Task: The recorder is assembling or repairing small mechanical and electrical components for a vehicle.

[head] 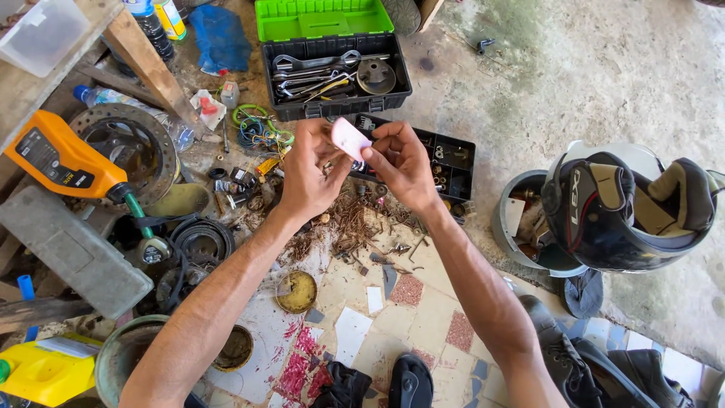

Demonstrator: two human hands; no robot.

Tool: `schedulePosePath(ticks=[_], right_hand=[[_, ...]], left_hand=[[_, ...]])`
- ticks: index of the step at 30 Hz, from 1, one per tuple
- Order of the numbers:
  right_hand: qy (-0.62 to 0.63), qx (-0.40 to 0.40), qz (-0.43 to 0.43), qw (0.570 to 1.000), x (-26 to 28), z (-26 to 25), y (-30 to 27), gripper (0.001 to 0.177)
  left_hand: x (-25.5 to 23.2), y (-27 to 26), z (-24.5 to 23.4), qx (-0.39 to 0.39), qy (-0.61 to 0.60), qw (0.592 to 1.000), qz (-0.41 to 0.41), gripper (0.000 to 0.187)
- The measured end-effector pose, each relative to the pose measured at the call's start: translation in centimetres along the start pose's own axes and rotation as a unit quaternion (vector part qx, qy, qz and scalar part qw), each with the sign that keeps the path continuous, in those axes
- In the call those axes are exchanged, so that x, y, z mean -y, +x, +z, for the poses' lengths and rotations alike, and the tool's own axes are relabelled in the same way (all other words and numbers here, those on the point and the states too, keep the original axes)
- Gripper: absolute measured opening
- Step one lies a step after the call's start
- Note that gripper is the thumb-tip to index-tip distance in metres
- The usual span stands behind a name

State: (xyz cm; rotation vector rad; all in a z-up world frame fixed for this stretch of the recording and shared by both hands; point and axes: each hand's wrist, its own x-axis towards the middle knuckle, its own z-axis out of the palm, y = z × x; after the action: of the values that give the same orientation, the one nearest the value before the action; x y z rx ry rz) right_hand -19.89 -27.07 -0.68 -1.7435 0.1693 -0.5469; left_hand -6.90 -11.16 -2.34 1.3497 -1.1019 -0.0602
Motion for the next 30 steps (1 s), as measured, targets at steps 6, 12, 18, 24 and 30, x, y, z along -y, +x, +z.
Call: schedulePosePath(ticks=[6,12,18,24,30], right_hand=[[-0.111,0.023,0.079,0.990,1.0,-3.8,-0.3,0.041],[-0.184,-0.044,0.037,0.981,1.6,-5.9,0.2,0.041],[-0.051,-0.004,-0.028,0.998,5.5,-2.1,0.7,0.042],[-0.228,0.031,-0.043,0.972,1.0,-3.0,0.8,0.038],[-0.174,-0.033,0.015,0.984,0.3,-4.2,0.3,0.036]], left_hand=[[0.2,-0.7,-0.9,0.011,0.049,0.998,0.044,0.040],[0.7,-0.9,-1.8,0.011,0.103,0.994,0.038,0.043],[0.6,-0.7,-1.7,0.007,0.134,0.990,0.052,0.047],[0.1,-0.6,-2.4,-0.007,0.135,0.989,0.066,0.038],[0.4,-0.7,-2.5,-0.042,-0.029,0.997,-0.064,0.017]])
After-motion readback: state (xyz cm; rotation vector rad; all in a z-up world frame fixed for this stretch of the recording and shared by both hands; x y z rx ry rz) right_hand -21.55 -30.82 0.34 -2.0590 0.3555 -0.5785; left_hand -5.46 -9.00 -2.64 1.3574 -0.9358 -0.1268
